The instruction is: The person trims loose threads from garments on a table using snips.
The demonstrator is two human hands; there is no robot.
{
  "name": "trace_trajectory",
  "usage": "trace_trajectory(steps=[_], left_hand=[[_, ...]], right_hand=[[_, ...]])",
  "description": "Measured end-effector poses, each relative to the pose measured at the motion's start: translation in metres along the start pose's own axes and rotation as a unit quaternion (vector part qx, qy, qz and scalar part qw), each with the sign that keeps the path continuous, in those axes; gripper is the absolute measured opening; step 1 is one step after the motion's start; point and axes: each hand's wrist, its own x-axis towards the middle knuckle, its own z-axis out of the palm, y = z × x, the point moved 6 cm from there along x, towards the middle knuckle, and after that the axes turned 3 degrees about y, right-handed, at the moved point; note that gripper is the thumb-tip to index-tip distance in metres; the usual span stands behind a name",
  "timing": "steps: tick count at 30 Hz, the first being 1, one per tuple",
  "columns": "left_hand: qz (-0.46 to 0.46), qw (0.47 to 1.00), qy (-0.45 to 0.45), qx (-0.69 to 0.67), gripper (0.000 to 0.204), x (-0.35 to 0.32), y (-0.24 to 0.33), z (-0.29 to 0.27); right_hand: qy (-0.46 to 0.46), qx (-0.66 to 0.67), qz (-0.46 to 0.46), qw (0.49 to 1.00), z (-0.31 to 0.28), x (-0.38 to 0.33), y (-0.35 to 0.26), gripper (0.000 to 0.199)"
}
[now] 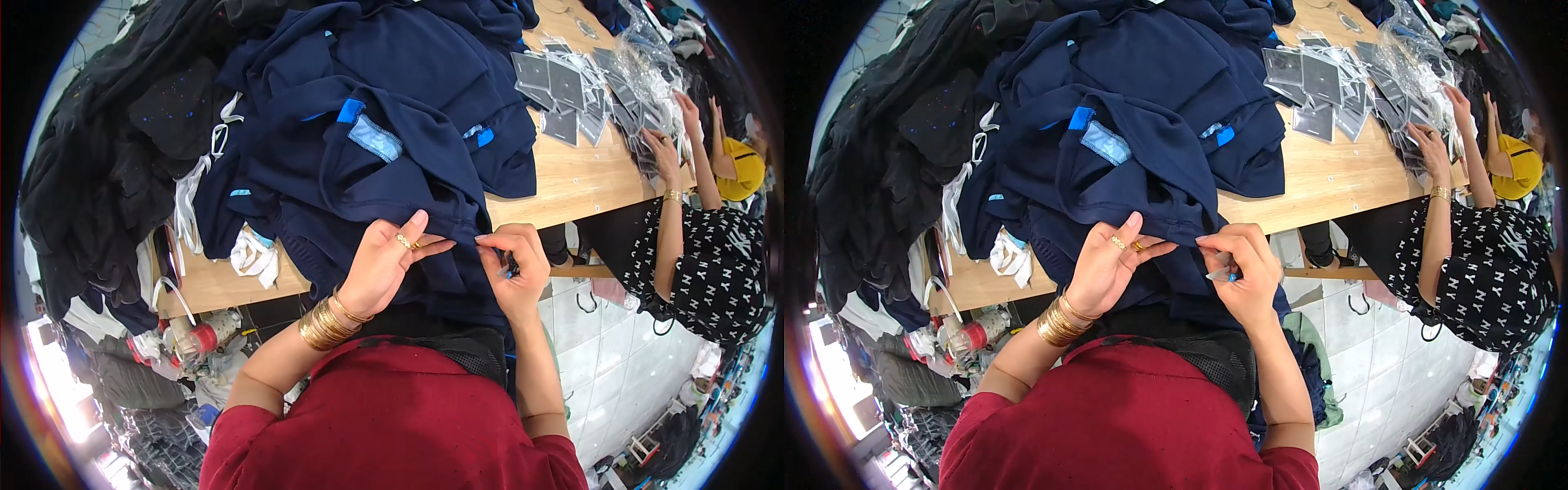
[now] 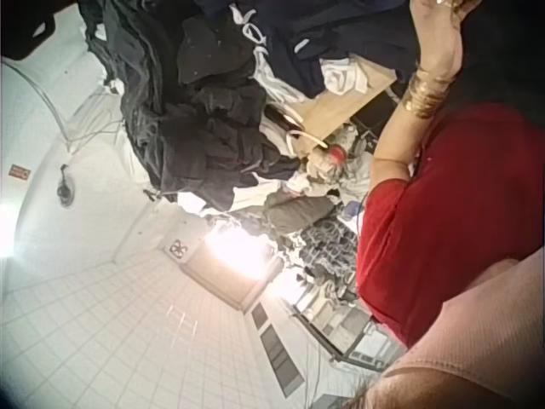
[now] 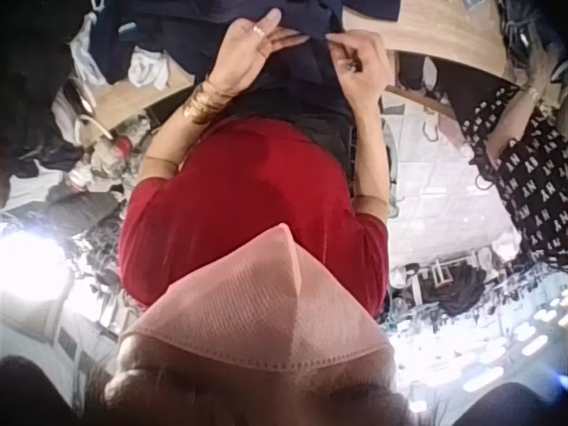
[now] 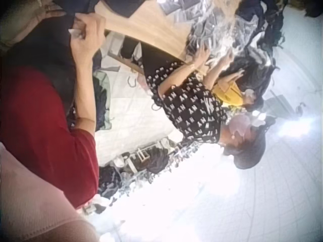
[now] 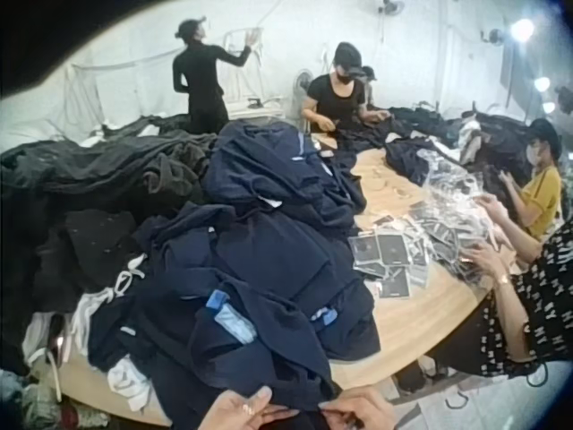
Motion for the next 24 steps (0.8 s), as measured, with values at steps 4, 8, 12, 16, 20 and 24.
trace_trajectory(steps=[4,8,12,16,20,24], left_hand=[[-0.002,1.0,0.014,0.008,0.035,-0.002,0.002,-0.003],[-0.007,1.0,0.009,-0.023,0.035,-0.005,0.007,0.001],[-0.008,0.999,0.011,0.039,0.029,-0.009,0.007,-0.001],[0.042,0.991,0.054,0.111,0.021,-0.014,0.015,0.003],[0.116,0.973,0.062,0.187,0.017,-0.018,0.023,0.009],[0.118,0.958,0.043,0.258,0.016,-0.021,0.022,0.006]], right_hand=[[-0.01,-0.009,-0.018,1.0,-0.001,0.0,-0.007,0.026],[-0.029,-0.019,-0.015,0.999,0.001,0.0,-0.013,0.026],[-0.025,-0.03,-0.039,0.998,-0.001,0.001,-0.015,0.027],[-0.075,-0.049,-0.033,0.995,0.0,0.008,-0.019,0.022],[-0.13,-0.039,0.057,0.989,0.0,0.021,-0.029,0.03],[-0.119,-0.03,0.011,0.992,0.003,0.016,-0.028,0.044]])
